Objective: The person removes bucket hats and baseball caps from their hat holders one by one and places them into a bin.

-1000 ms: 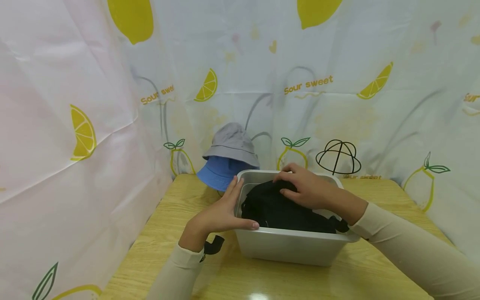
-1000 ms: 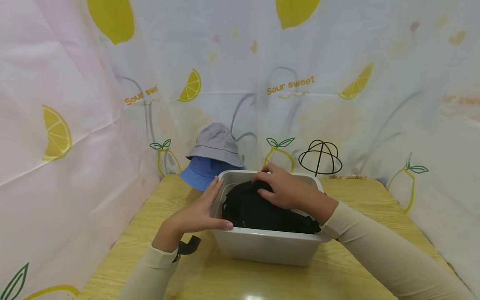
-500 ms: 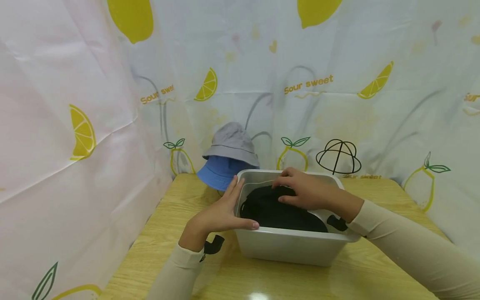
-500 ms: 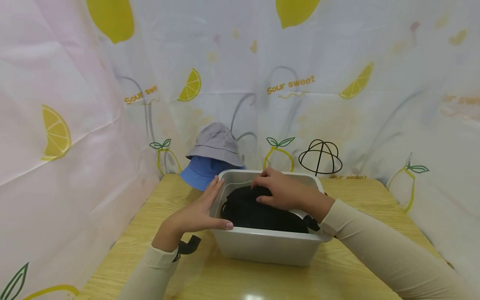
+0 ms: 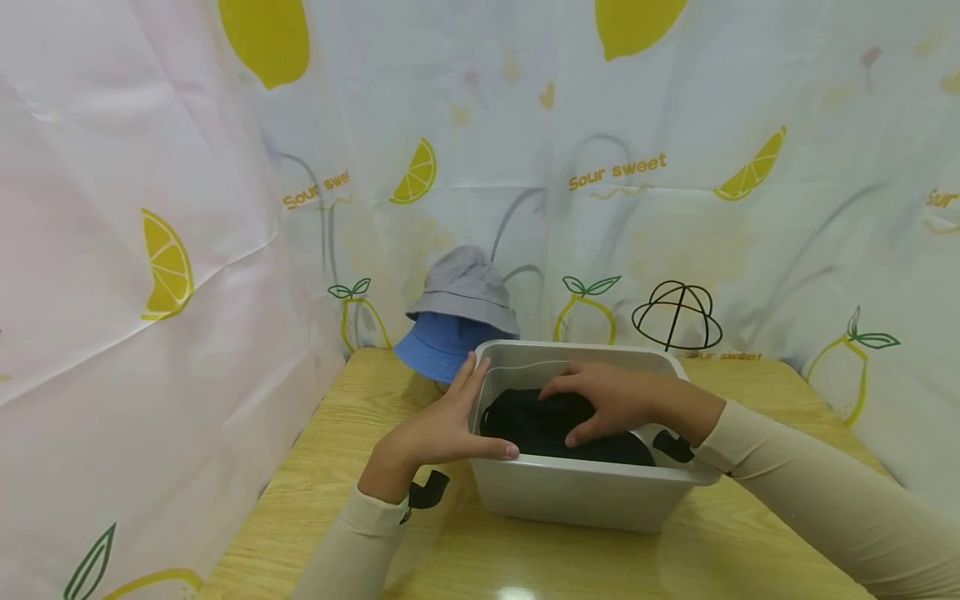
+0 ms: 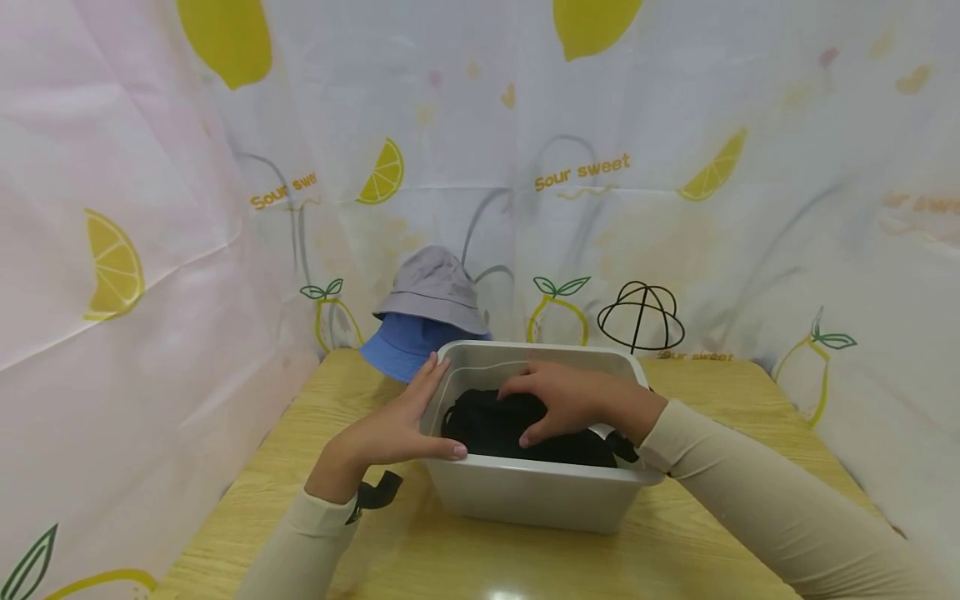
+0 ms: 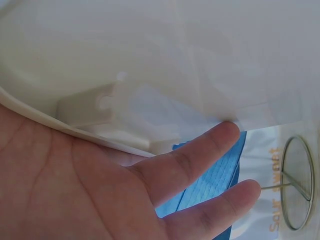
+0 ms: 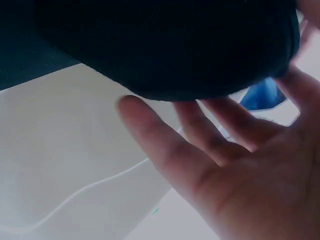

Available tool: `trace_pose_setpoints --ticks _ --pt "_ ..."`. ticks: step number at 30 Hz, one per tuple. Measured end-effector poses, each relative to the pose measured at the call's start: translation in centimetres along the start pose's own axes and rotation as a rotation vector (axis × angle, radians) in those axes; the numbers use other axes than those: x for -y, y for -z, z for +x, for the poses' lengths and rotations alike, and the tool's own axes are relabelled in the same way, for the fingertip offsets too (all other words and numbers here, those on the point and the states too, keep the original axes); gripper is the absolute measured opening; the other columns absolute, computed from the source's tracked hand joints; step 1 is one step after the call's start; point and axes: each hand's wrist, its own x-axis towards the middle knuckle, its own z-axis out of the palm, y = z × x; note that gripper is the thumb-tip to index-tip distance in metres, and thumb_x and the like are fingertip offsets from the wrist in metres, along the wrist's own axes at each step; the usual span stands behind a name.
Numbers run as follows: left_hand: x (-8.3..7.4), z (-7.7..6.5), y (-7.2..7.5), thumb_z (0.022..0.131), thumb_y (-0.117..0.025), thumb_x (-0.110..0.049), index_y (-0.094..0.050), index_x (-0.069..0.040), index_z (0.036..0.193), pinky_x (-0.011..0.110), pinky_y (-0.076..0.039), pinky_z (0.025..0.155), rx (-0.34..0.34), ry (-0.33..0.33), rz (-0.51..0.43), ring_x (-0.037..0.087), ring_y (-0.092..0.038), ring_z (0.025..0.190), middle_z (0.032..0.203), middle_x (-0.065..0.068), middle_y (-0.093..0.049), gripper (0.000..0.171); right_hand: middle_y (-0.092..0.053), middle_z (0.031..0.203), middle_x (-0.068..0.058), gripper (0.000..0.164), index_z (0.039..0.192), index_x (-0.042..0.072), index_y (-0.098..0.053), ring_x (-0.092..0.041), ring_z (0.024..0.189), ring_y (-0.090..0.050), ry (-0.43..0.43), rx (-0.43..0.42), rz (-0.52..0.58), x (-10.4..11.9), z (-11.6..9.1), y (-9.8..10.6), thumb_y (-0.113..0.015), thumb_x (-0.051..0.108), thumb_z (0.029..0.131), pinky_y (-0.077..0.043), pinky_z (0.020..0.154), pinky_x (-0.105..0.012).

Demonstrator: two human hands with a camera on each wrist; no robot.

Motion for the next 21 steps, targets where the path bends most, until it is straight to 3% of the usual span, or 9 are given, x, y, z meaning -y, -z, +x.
trace_pose_setpoints --ticks 4,8,16,21 --pt "0.2 0.1 -0.1 0.071 -0.08 -0.076 0.006 -0.032 0.167 0.053 -0.034 0.121 -0.006 -0.012 0.004 0.026 -0.015 0.159 0.173 -0.006 0.022 0.137 -0.05 0.152 -0.003 0.084 0.15 0.032 -0.053 -0.026 0.139 -0.048 0.007 0.154 -0.004 0.2 0.0 0.2 -0.092 0.035 0.076 -0.043 0.113 -0.053" --pt "0.2 0.1 0.0 0.071 -0.08 -0.076 0.006 -0.032 0.167 0.053 -0.033 0.122 -0.009 -0.012 0.002 0.026 -0.013 0.159 0.173 -0.006 0.022 0.136 -0.048 0.155 -0.004 0.094 0.155 0.032 -0.048 -0.026 0.141 -0.047 0.03 0.249 -0.023 0.5 0.3 0.5 -0.093 0.024 0.072 -0.043 0.114 -0.051" --pt "0.1 0.1 0.0 0.071 -0.08 -0.075 0.008 -0.038 0.165 0.053 -0.032 0.122 -0.007 -0.01 -0.01 0.025 -0.013 0.159 0.173 -0.007 0.023 0.135 -0.048 0.153 -0.003 0.104 0.158 0.031 -0.043 -0.019 0.135 -0.048 0.018 0.342 -0.069 1.1 0.8 0.8 -0.092 0.013 0.068 -0.045 0.11 -0.041" --pt "0.2 0.2 0.0 0.071 -0.081 -0.075 0.006 -0.033 0.167 0.053 -0.034 0.121 -0.006 -0.016 -0.011 0.027 -0.016 0.158 0.173 -0.006 0.022 0.136 -0.047 0.154 -0.002 0.105 0.159 0.034 -0.042 -0.018 0.135 -0.048 -0.005 0.356 -0.053 1.3 1.0 0.7 -0.093 0.014 0.069 -0.046 0.109 -0.042"
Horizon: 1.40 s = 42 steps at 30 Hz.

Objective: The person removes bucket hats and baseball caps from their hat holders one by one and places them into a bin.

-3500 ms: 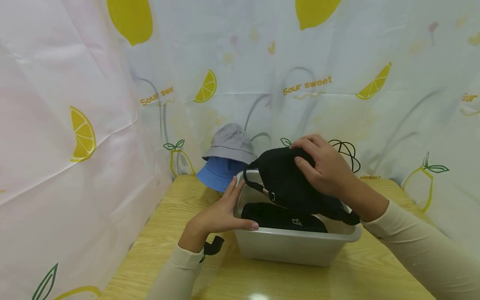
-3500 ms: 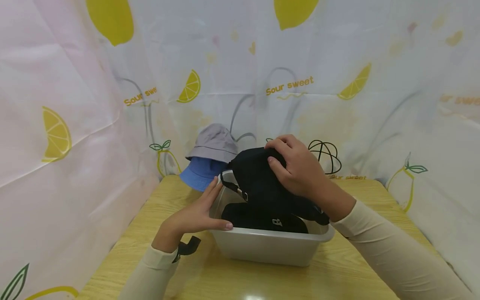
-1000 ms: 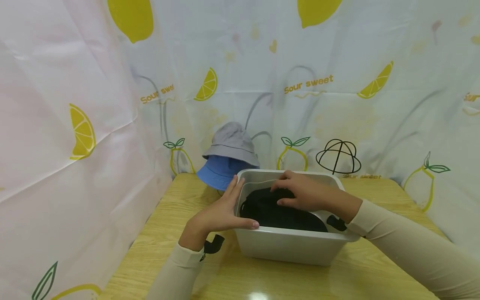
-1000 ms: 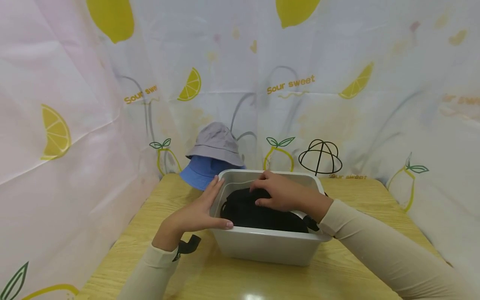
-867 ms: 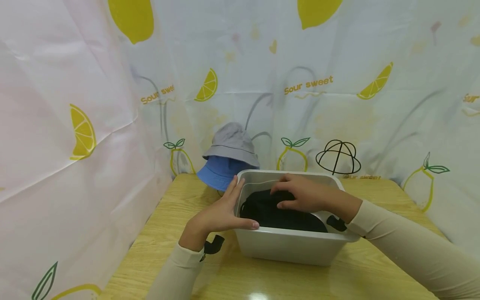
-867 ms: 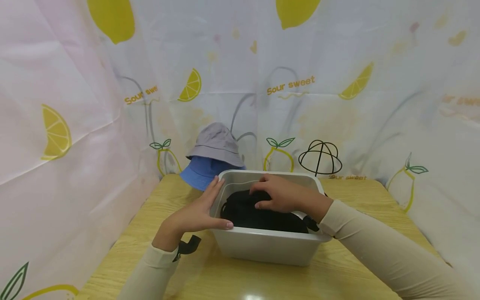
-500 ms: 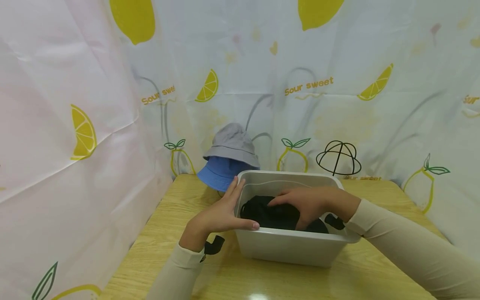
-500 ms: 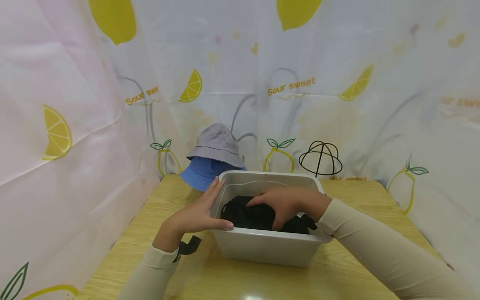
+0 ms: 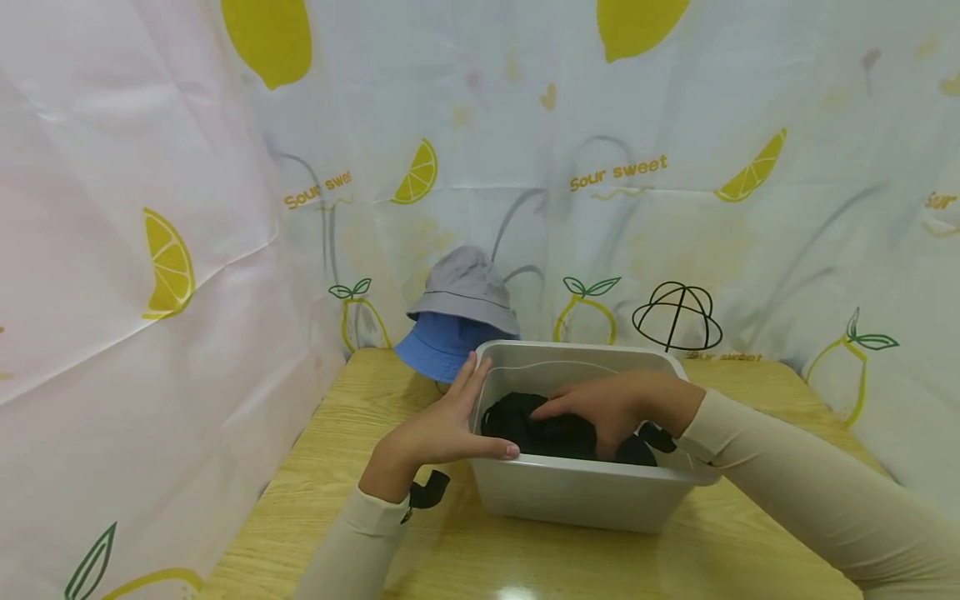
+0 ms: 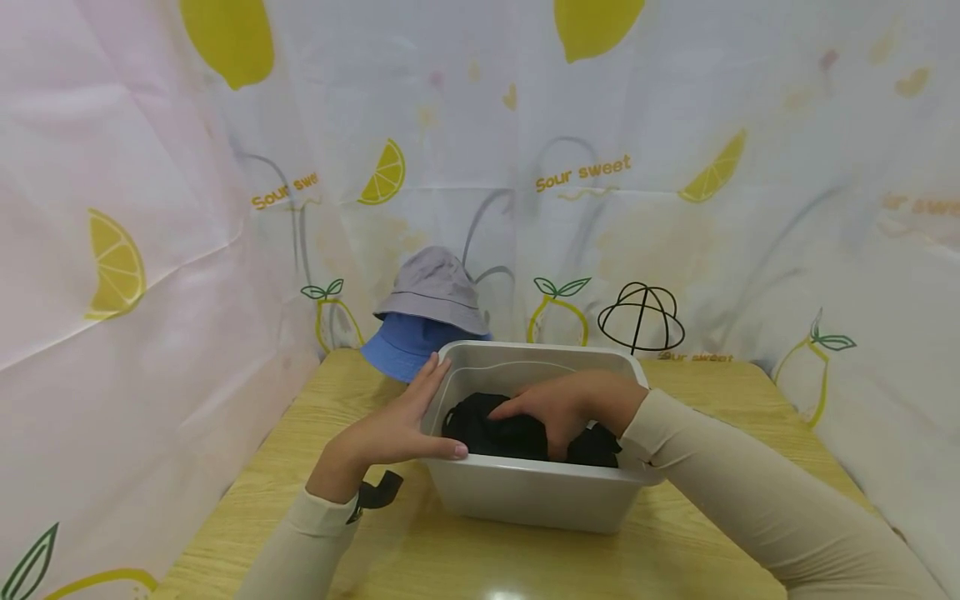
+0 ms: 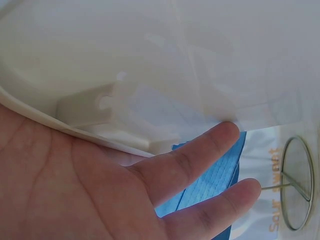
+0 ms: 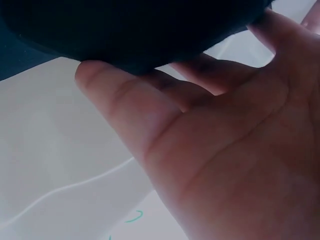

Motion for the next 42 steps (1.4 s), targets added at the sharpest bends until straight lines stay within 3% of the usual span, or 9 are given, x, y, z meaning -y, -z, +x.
trace_pose_setpoints --ticks 10,18,26,32,37,42 --pt "-0.1 0.0 0.0 0.071 -0.081 -0.075 0.005 -0.031 0.167 0.053 -0.033 0.122 0.002 -0.004 -0.002 0.027 -0.014 0.159 0.173 -0.004 0.022 0.136 -0.042 0.161 -0.004 0.103 0.16 0.037 -0.037 -0.026 0.145 -0.043 0.015 -0.059 -0.001 -0.1 0.4 -0.5 -0.093 0.02 0.075 -0.042 0.115 -0.051" --pt "-0.3 -0.1 0.1 0.071 -0.08 -0.075 0.005 -0.033 0.167 0.053 -0.033 0.122 0.001 0.01 -0.001 0.026 -0.01 0.16 0.173 -0.005 0.021 0.136 -0.038 0.164 0.0 0.102 0.162 0.039 -0.034 -0.023 0.148 -0.04 0.026 -0.087 -0.011 -0.2 1.0 -0.6 -0.092 0.023 0.079 -0.04 0.117 -0.048" --pt "-0.3 -0.2 0.1 0.071 -0.081 -0.075 0.006 -0.035 0.167 0.053 -0.034 0.121 0.008 0.02 -0.01 0.026 -0.013 0.159 0.173 -0.006 0.021 0.135 -0.05 0.153 -0.008 0.1 0.158 0.027 -0.045 -0.027 0.138 -0.051 0.065 -0.23 -0.057 -0.5 1.4 -1.0 -0.097 0.026 0.072 -0.046 0.112 -0.049" --pt "-0.1 -0.3 0.0 0.072 -0.081 -0.074 0.005 -0.033 0.167 0.052 -0.035 0.12 0.007 0.014 -0.016 0.027 -0.016 0.159 0.173 -0.005 0.021 0.135 -0.057 0.145 -0.005 0.089 0.148 0.021 -0.055 -0.024 0.128 -0.057 0.01 -0.352 -0.048 -0.8 1.5 -0.9 -0.097 0.03 0.071 -0.049 0.108 -0.047" --pt "-0.1 -0.5 0.0 0.072 -0.08 -0.075 0.006 -0.033 0.167 0.051 -0.037 0.119 0.012 0.024 -0.019 0.027 -0.018 0.158 0.173 -0.006 0.021 0.135 -0.063 0.13 0.0 0.082 0.14 0.019 -0.059 -0.02 0.115 -0.062 -0.012 -0.436 -0.089 -0.9 1.7 -0.8 -0.097 0.037 0.07 -0.054 0.1 -0.044" --pt "-0.2 -0.3 0.1 0.073 -0.079 -0.075 0.006 -0.033 0.167 0.051 -0.036 0.12 0.009 0.013 -0.016 0.026 -0.017 0.158 0.173 -0.006 0.022 0.134 -0.064 0.129 0.002 0.081 0.138 0.022 -0.056 -0.018 0.112 -0.064 -0.013 -0.47 -0.099 -0.8 1.9 -0.6 -0.098 0.037 0.07 -0.055 0.097 -0.042"
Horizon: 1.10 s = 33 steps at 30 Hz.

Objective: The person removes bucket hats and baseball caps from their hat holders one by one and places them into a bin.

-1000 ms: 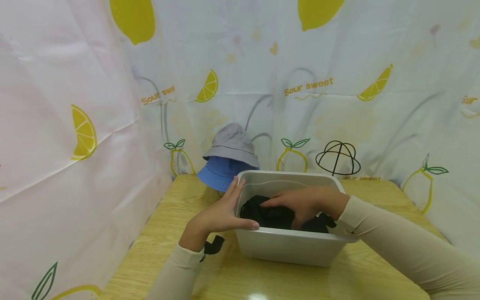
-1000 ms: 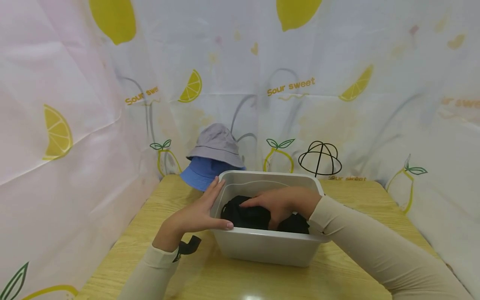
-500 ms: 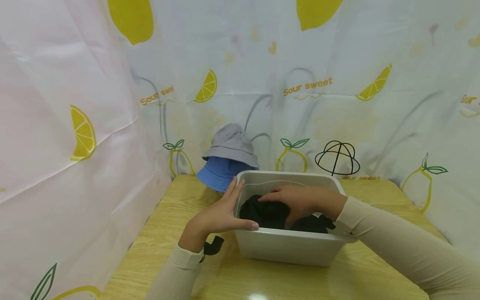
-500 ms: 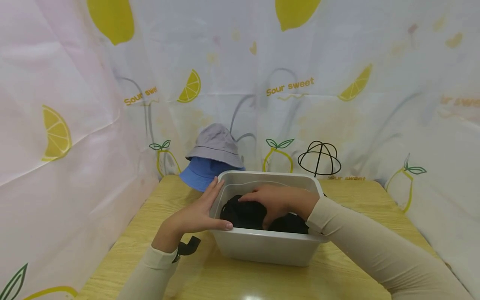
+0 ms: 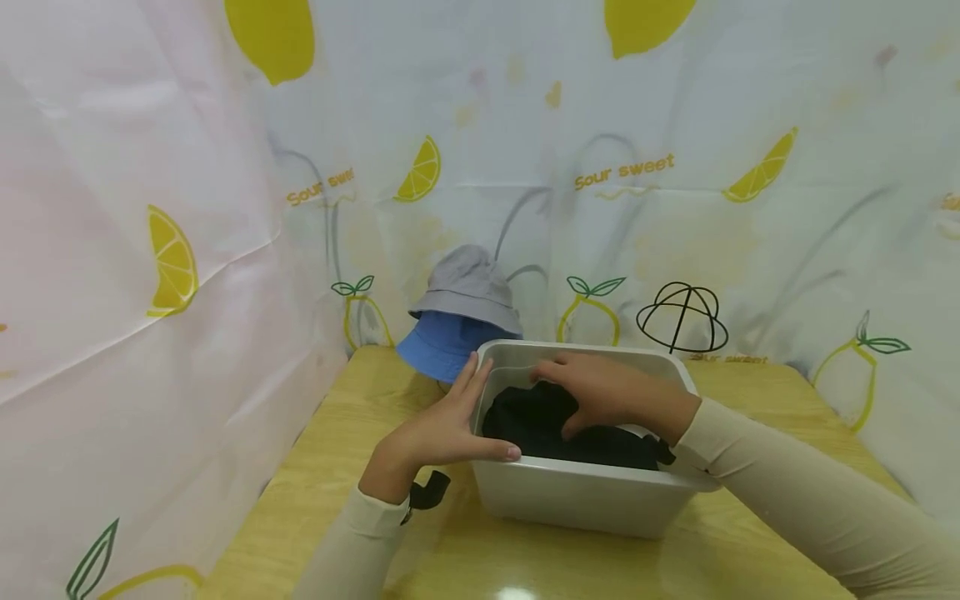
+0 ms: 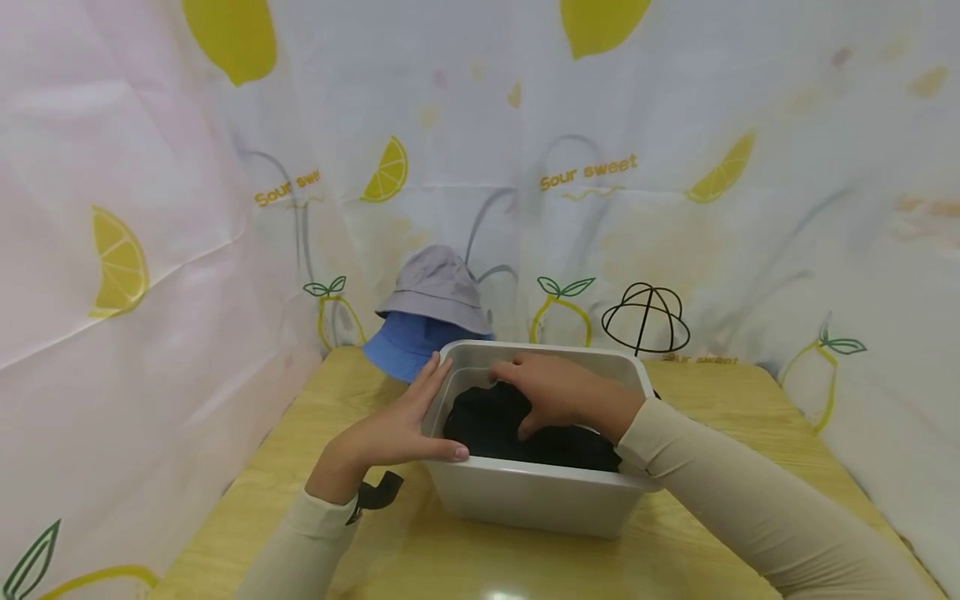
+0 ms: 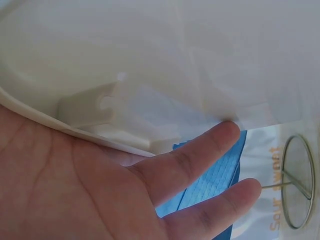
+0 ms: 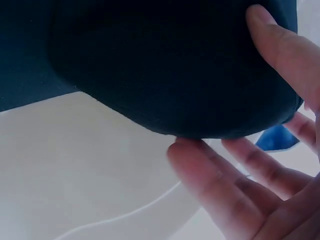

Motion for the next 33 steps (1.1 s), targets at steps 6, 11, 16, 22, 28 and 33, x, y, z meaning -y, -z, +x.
trace_pose_setpoints --ticks 6,11,16,22,28,33 --pt "-0.1 0.1 0.0 0.072 -0.079 -0.076 0.006 -0.032 0.167 0.053 -0.036 0.12 0.0 0.007 -0.001 0.027 -0.017 0.158 0.173 -0.006 0.022 0.135 -0.066 0.127 0.001 0.076 0.131 0.019 -0.053 -0.018 0.109 -0.066 0.029 -0.04 0.043 0.3 0.0 0.3 -0.098 0.03 0.071 -0.056 0.095 -0.041" --pt "-0.1 0.1 0.0 0.072 -0.08 -0.075 0.006 -0.033 0.167 0.054 -0.034 0.121 -0.001 0.01 0.0 0.028 -0.015 0.159 0.172 -0.007 0.023 0.135 -0.068 0.117 0.0 0.068 0.123 0.015 -0.053 -0.018 0.103 -0.065 0.053 -0.039 0.063 0.2 0.0 0.3 -0.097 0.029 0.072 -0.056 0.093 -0.04" --pt "0.0 0.1 -0.1 0.072 -0.08 -0.075 0.006 -0.035 0.167 0.053 -0.035 0.121 -0.003 0.009 0.004 0.027 -0.016 0.158 0.173 -0.007 0.022 0.134 -0.07 0.116 -0.001 0.06 0.122 0.013 -0.058 -0.019 0.103 -0.064 0.073 0.007 0.094 0.2 0.1 0.2 -0.095 0.026 0.076 -0.054 0.093 -0.041" --pt "0.1 -0.1 -0.3 0.073 -0.08 -0.074 0.005 -0.032 0.167 0.053 -0.033 0.122 -0.005 0.003 0.002 0.027 -0.014 0.159 0.173 -0.005 0.021 0.134 -0.069 0.123 -0.001 0.054 0.123 0.014 -0.062 -0.02 0.11 -0.065 0.093 0.035 0.093 0.5 0.0 -0.2 -0.092 0.022 0.079 -0.054 0.097 -0.043" --pt "0.0 -0.2 -0.3 0.073 -0.08 -0.073 0.005 -0.034 0.167 0.054 -0.033 0.121 -0.003 0.001 0.0 0.028 -0.012 0.159 0.173 -0.005 0.022 0.133 -0.068 0.123 0.001 0.052 0.123 0.018 -0.062 -0.017 0.112 -0.065 0.114 0.032 0.056 0.7 -0.1 -0.6 -0.092 0.025 0.08 -0.054 0.097 -0.041" --pt "-0.1 0.0 -0.2 0.073 -0.08 -0.074 0.006 -0.037 0.166 0.054 -0.031 0.122 -0.007 -0.001 0.013 0.027 -0.011 0.16 0.173 -0.006 0.022 0.132 -0.068 0.121 0.002 0.052 0.123 0.019 -0.064 -0.016 0.111 -0.065 0.14 0.024 0.03 0.5 0.0 -0.8 -0.092 0.025 0.08 -0.055 0.096 -0.041"
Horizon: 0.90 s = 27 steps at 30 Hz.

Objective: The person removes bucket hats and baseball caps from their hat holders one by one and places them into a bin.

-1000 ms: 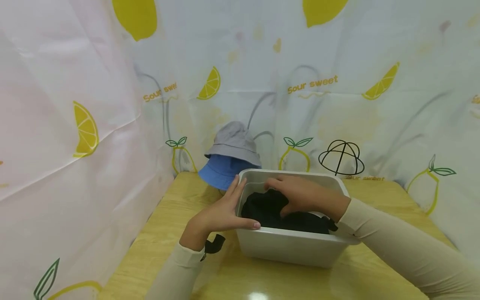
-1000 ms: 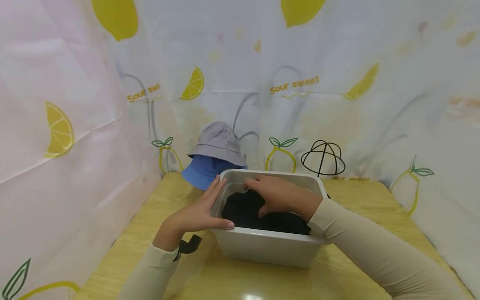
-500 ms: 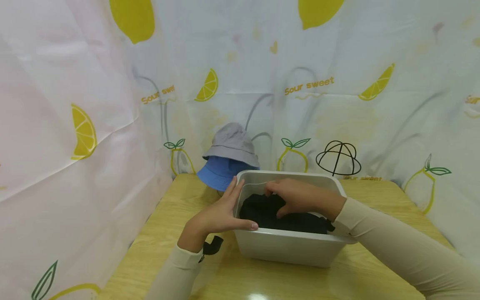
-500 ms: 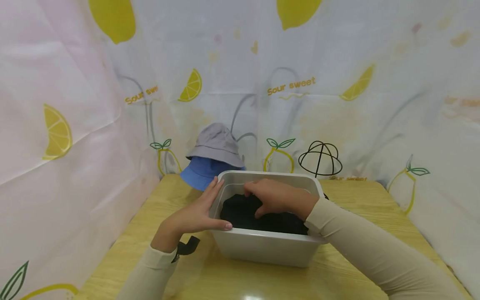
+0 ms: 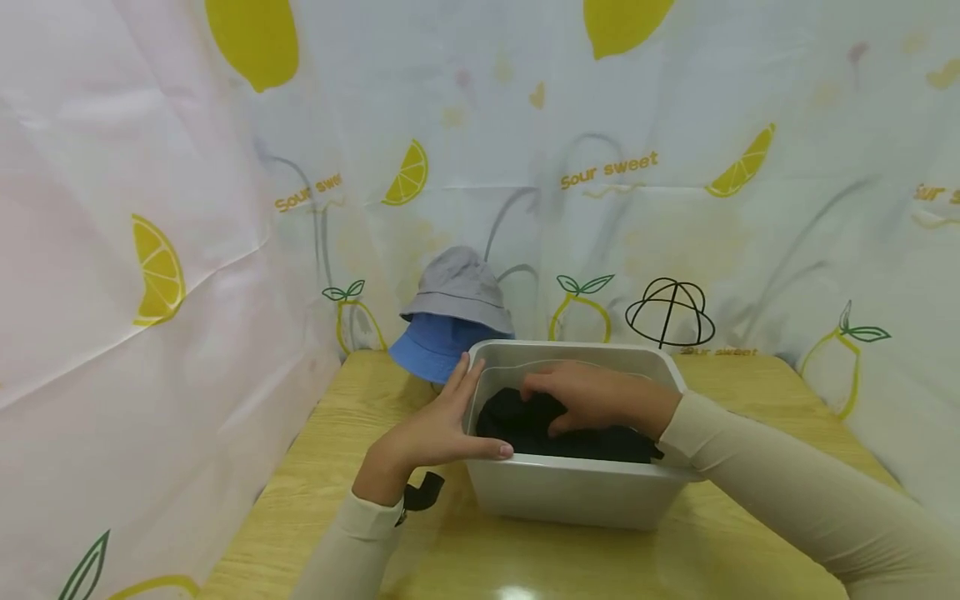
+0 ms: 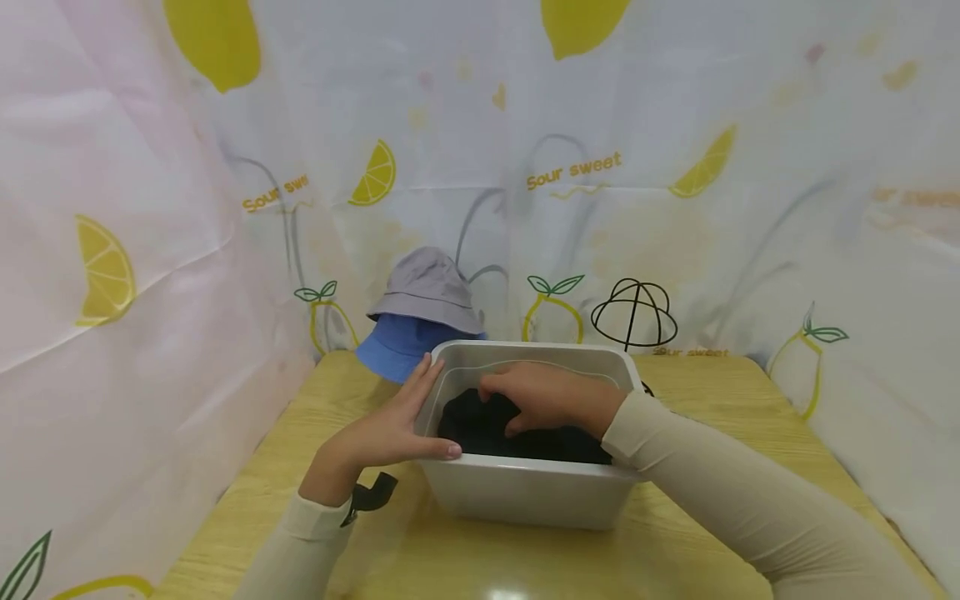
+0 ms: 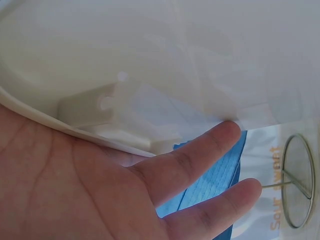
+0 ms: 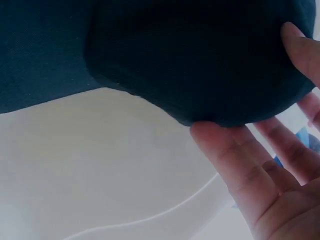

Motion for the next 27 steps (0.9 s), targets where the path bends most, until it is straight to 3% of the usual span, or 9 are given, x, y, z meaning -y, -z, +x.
trace_pose_setpoints --ticks 11,20,27 --pt "0.1 0.1 -0.2 0.072 -0.08 -0.074 0.005 -0.036 0.166 0.052 -0.033 0.122 -0.001 0.005 0.004 0.027 -0.013 0.159 0.173 -0.004 0.021 0.133 -0.07 0.123 0.001 0.052 0.13 0.019 -0.066 -0.016 0.114 -0.066 0.057 0.062 -0.046 -0.1 0.1 -1.0 -0.089 0.025 0.083 -0.054 0.1 -0.039" --pt "0.1 0.1 -0.2 0.073 -0.08 -0.074 0.005 -0.033 0.167 0.053 -0.034 0.121 -0.003 -0.005 0.01 0.028 -0.014 0.159 0.173 -0.004 0.021 0.134 -0.068 0.132 0.001 0.063 0.14 0.015 -0.064 -0.016 0.12 -0.063 0.103 0.132 -0.059 0.4 0.0 -1.2 -0.087 0.016 0.081 -0.052 0.103 -0.035" --pt "0.3 0.1 -0.2 0.073 -0.08 -0.075 0.004 -0.033 0.167 0.054 -0.034 0.121 -0.008 -0.009 0.01 0.028 -0.014 0.159 0.173 -0.005 0.021 0.133 -0.065 0.139 -0.003 0.068 0.147 0.017 -0.06 -0.019 0.128 -0.06 0.058 0.204 -0.076 1.2 0.0 -1.3 -0.083 0.011 0.083 -0.049 0.109 -0.036"
